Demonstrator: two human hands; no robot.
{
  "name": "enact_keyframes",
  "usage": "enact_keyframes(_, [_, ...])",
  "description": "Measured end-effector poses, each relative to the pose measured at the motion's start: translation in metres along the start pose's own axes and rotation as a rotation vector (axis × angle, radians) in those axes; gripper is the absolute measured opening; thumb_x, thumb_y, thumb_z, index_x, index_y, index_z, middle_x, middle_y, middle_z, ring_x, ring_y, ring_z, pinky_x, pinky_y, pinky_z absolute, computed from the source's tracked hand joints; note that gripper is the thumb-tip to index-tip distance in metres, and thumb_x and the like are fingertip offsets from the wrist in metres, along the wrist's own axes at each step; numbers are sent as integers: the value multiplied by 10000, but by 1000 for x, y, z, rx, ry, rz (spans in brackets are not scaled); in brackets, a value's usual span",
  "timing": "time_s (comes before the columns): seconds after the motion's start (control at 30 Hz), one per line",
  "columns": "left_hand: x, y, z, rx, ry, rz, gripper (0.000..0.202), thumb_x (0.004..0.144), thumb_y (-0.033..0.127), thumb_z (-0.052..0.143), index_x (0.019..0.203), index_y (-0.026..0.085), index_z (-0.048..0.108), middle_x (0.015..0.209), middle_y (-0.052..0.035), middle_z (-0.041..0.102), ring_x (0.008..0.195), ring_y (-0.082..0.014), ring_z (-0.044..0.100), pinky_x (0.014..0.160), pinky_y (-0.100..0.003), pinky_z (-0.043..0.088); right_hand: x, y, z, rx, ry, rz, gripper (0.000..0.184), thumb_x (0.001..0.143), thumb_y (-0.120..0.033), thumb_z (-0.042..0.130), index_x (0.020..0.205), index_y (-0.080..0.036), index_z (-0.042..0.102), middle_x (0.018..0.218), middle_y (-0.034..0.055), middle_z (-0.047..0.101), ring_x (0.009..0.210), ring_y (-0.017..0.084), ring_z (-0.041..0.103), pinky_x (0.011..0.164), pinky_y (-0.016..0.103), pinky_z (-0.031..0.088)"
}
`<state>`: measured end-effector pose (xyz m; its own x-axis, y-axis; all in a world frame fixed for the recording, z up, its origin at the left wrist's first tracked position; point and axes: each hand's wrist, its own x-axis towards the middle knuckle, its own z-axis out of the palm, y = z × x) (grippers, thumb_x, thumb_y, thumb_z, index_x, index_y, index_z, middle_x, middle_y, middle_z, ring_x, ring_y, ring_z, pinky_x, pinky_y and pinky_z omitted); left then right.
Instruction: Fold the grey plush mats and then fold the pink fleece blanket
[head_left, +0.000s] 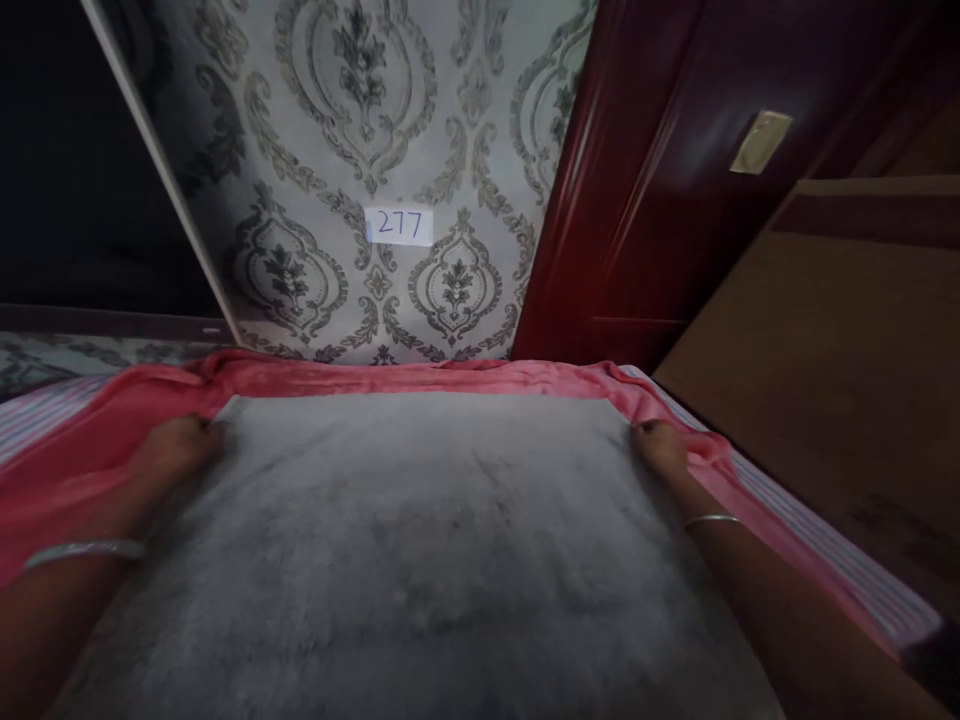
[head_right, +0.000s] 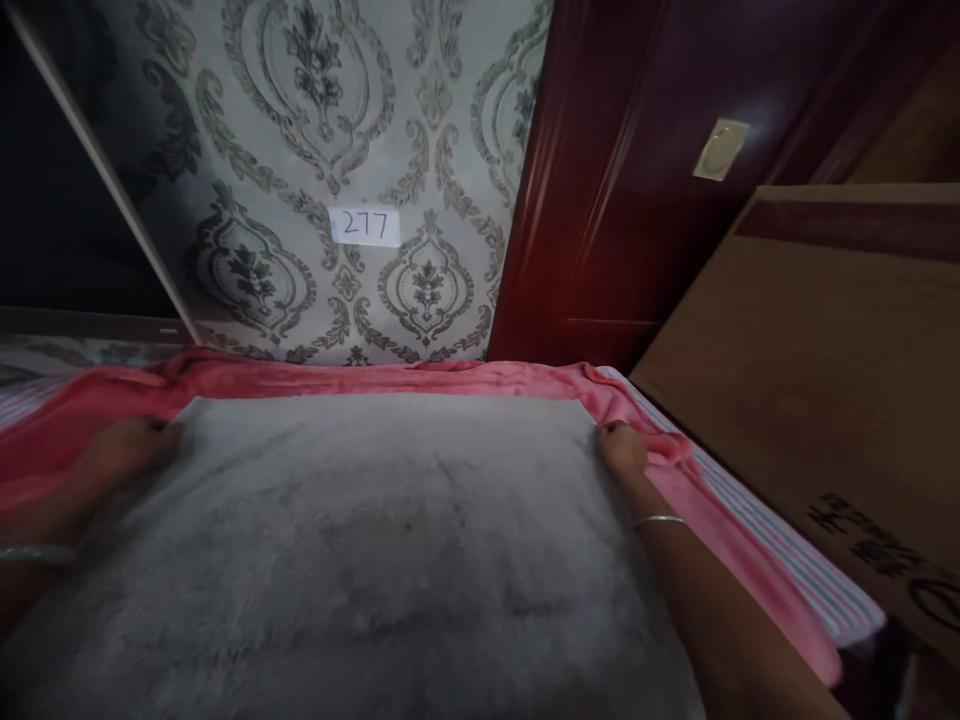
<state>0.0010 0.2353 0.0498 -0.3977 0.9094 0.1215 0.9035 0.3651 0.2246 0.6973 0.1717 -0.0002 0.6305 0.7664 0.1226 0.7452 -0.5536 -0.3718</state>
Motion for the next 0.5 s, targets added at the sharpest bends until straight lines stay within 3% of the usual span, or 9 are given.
enact_keyframes(0.1, [3,21,5,113,-100,-17,436,925,407,428,995,65,689,1078,-220,729,951,-301,687,686,-307,512,21,-15,6,-15,-37,-7,386,962,-353,511,1051,-65,752,999,191,740,938,283,688,738,327,491])
enact_keyframes(0.2, [3,34,11,126,-103,-50,500,966,403,369,1135,34,662,1218,-249,687,1073,-328,664,793,-355,536,33,-26,15,-24,-74,0,375,956,-355,541,993,-52,758,916,189,728,870,275,676,711,329,471])
enact_keyframes(0.33, [12,31,7,83,-15,-129,571,989,409,287,1281,31,600,1285,-283,646,1117,-381,642,853,-462,541,43,-41,21,-27,22,-9,441,994,-323,472,1210,2,677,1111,249,695,987,297,647,737,328,426])
enact_keyframes(0.5, [31,25,-6,98,117,-197,523,985,380,323,1317,67,579,1275,-210,663,1109,-321,634,892,-442,542,58,-63,11,5,157,-23,492,1032,-344,402,1344,-19,599,1214,266,664,1040,292,617,765,335,372])
